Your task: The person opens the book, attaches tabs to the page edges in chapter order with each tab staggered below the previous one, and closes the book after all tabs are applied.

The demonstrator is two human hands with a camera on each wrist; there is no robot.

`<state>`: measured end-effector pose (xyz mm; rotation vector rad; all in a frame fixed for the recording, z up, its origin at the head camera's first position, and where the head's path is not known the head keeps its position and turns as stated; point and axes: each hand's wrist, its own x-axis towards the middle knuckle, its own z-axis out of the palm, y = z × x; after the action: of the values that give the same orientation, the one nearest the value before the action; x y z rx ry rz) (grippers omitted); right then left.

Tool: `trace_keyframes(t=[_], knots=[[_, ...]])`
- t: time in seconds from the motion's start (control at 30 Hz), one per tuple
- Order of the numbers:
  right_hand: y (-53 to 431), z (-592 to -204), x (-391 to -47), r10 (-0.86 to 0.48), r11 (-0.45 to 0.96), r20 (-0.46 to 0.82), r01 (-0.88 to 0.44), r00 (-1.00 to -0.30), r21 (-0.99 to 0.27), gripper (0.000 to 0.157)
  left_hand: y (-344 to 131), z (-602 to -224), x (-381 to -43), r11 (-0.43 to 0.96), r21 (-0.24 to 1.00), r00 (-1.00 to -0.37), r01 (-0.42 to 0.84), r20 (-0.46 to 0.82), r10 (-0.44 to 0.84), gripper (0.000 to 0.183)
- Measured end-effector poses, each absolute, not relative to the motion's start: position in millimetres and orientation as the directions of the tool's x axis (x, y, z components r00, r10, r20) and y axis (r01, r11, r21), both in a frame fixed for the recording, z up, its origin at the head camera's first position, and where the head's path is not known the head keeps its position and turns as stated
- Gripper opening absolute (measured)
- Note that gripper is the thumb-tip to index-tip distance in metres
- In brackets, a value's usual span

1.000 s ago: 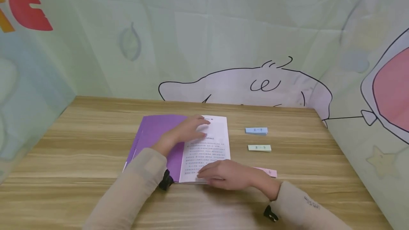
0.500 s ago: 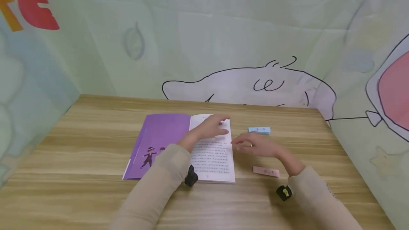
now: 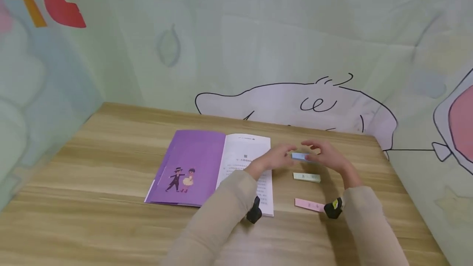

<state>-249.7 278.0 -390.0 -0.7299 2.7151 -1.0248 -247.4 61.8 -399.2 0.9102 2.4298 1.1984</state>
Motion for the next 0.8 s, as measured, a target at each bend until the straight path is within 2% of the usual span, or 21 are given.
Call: trace_keyframes(t=[0.2,0.33,0.5,0.7,0.8], knots=[[286,-403,-257,-0.453,0.721,-0.074,-0.316,-0.888,-0.616,0.049,76,-409,-249,0.543,0.716,-0.797,0.439,0.031,0.604,0.05],[286,-404,-262,-0.45,0.753,-0.09,-0.323,-0.889,-0.573,0.044,85,-413,-248,0.573,0.717,-0.841,0.396,0.034,0.539,0.049],[282,-404,-265,-0.469,0.744,-0.099,-0.332,-0.878,-0.579,0.034,90,-412,-243,0.609,0.693,-0.86,0.386,0.032,0.509,0.045],[280,-409,-266,-0.468,0.729,-0.098,-0.321,-0.878,-0.604,0.021,90,-413,-243,0.626,0.638,-0.852,0.449,0.094,0.515,0.029],[281,-411,-266,-0.478,0.722,-0.088,-0.334,-0.874,-0.606,0.02,90,-414,-244,0.618,0.633,-0.845,0.467,0.115,0.521,0.013]])
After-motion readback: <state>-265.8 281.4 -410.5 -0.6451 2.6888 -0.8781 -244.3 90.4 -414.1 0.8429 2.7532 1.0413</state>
